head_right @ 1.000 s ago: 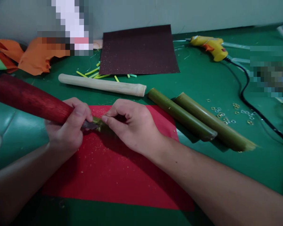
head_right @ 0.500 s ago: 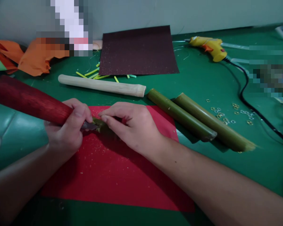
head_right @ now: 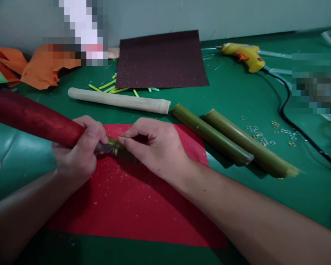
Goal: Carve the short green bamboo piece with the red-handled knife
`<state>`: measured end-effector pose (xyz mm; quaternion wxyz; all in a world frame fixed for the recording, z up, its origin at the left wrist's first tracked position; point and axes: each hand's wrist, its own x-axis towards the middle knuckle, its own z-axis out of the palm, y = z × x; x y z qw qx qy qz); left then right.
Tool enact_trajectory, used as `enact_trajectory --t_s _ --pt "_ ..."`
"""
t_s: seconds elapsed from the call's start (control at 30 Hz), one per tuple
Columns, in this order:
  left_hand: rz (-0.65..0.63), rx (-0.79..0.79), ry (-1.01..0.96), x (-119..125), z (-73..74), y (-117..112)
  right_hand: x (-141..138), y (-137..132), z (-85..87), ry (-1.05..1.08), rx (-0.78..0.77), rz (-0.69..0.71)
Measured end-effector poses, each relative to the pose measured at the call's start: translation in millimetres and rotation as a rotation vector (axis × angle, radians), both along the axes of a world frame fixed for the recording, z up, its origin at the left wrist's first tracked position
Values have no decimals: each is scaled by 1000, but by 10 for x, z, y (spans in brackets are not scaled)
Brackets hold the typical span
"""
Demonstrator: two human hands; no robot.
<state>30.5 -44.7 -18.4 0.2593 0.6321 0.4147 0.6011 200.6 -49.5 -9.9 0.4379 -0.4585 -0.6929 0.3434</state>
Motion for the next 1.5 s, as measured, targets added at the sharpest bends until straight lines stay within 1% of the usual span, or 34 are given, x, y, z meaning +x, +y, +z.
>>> enact_trajectory --t_s 0.1,0.23,0.37,0.47,0.57,0.67,0.77,0.93,1.1,1.2,1.27,1.37,1.43,1.5 --pt "-20 0 -4 -8 -13 4 11 -7 10 -27 19 25" --pt "-34 3 -14 -13 -18 10 25 -4 22 -64 16 100" --pt "-35 4 -23 -10 -13 10 37 26 16 -92 -27 77" --pt "-37 -12 -24 -8 -7 1 41 46 -3 -106 -1 82" --pt "-38 -35 -24 -9 -2 -9 37 44 -18 -241 53 127" --pt "-35 -46 -26 -13 -2 -8 20 27 -24 -400 61 175" --pt "-44 -38 -13 -18 -8 0 -2 17 -28 -470 62 198" --pt "-69 -21 16 -8 -3 0 -22 33 -46 -478 80 200" --pt "-80 -89 46 0 48 -18 -17 36 -50 -457 75 204" --pt "-96 -83 82 -2 70 -26 -6 37 -51 -466 90 199" --pt "-80 -67 84 4 67 -27 0 43 -51 -484 105 192" --pt "8 -41 42 15 36 -12 4 57 -42 -512 94 200" --pt "44 -57 -11 14 15 8 4 64 -33 -530 87 209" --pt "41 -101 -72 7 7 23 3 68 -25 -536 83 214"
